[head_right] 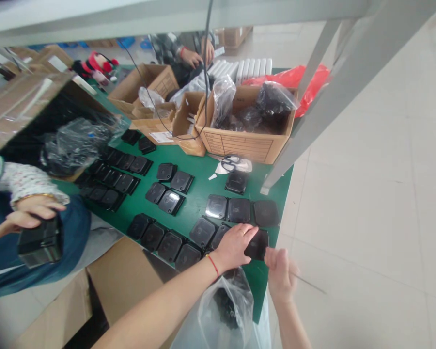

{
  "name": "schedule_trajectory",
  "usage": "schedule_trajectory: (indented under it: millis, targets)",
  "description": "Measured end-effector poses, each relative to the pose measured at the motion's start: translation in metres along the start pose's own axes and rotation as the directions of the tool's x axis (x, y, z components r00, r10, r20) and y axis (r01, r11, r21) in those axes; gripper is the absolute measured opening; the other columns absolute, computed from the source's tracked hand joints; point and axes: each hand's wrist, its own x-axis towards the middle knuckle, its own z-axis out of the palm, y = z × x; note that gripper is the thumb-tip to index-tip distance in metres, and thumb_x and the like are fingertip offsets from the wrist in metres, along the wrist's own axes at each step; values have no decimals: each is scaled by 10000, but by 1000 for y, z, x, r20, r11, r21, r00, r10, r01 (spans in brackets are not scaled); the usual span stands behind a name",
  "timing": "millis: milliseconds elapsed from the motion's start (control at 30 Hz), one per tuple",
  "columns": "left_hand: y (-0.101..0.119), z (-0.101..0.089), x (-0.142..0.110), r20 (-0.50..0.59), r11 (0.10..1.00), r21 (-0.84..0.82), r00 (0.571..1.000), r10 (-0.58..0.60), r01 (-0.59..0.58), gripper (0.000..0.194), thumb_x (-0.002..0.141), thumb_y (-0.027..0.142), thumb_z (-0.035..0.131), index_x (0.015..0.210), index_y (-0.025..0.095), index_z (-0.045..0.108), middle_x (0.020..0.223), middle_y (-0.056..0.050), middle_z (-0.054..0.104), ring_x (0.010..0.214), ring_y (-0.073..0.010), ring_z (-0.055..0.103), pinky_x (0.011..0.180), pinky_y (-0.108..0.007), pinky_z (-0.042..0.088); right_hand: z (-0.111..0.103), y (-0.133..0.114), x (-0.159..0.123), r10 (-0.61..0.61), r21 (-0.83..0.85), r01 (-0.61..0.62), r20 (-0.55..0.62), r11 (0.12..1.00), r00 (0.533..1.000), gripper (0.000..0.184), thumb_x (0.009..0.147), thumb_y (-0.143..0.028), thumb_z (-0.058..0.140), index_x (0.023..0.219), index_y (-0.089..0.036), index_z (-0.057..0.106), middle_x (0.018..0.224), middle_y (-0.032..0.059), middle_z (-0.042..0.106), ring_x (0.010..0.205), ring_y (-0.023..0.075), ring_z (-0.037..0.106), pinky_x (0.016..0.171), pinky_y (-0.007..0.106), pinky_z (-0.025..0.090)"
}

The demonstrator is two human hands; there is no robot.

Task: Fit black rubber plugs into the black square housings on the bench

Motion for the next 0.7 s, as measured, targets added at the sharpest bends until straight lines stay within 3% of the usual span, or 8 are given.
schedule_trajectory:
  millis: [700]
  targets:
    - [-1,1,0,-6,1000,-3,1000,-1,1,829,643,247,803,1370,119,424,1284,-124,569,1135,-271,545,1054,-388,453,-1,1,3,40,-23,-40,13,999,999,586,939,-519,511,488,-215,292,463,-62,235,444,92,288,460,291,260]
